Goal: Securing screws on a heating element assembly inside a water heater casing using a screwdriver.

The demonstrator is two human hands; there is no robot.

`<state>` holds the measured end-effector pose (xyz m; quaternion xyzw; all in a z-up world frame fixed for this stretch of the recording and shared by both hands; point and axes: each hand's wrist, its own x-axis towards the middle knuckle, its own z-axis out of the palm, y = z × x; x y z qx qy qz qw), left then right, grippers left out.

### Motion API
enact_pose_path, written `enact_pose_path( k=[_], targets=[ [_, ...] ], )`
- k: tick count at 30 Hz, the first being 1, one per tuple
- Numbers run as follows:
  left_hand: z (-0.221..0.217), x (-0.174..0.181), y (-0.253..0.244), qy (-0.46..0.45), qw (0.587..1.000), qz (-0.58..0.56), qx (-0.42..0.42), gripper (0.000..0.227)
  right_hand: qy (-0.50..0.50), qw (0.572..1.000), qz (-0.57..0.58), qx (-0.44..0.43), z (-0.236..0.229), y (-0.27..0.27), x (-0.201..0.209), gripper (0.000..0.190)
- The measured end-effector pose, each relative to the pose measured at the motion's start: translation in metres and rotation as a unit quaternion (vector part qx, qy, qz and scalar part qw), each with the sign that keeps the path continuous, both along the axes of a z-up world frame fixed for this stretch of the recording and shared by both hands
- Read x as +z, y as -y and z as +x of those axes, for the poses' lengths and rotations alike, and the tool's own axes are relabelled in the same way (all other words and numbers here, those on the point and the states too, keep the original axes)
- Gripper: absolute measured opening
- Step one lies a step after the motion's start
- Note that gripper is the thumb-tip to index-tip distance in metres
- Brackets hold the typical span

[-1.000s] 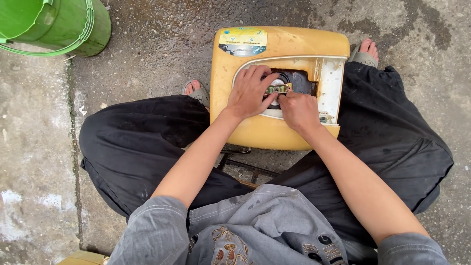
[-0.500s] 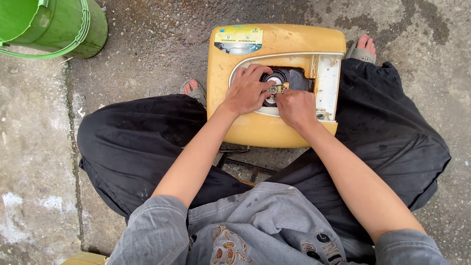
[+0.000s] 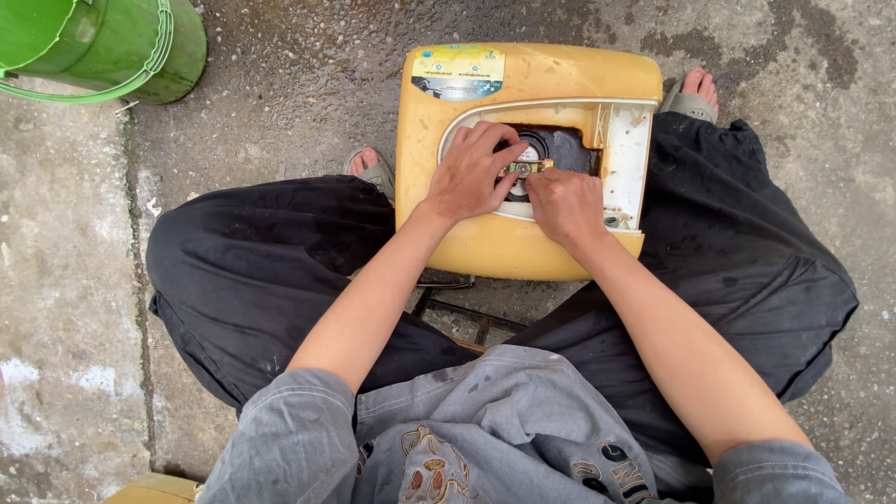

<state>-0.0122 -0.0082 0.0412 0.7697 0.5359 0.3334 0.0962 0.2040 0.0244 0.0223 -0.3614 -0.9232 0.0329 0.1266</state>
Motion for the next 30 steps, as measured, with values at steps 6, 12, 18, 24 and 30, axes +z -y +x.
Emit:
enact_pose_path(
  k=[6, 12, 18, 24, 30],
  targets=[
    [0.002, -0.004, 0.015, -0.010, 0.998, 0.057, -0.002, 0.013, -0.008, 1.000, -0.008, 0.001, -0.002, 0.002, 0.008, 0.011],
    [0.011, -0.005, 0.013, -0.091, 0.995, 0.030, 0.029, 0.021, -0.019, 1.000, -0.013, -0.002, 0.000, 0.002, 0.004, 0.011],
    [0.017, -0.006, 0.002, -0.154, 0.984, 0.089, -0.007, 0.007, -0.027, 0.999, -0.012, -0.012, 0.001, 0.001, 0.004, 0.010],
    [0.014, -0.013, -0.004, -0.147, 0.984, 0.099, -0.010, 0.012, -0.025, 0.999, -0.020, -0.006, 0.001, 0.001, 0.009, 0.010],
    [0.012, -0.026, 0.001, -0.104, 0.994, 0.006, 0.015, 0.020, -0.032, 0.999, -0.024, -0.007, 0.000, 0.002, 0.011, 0.009]
  ],
)
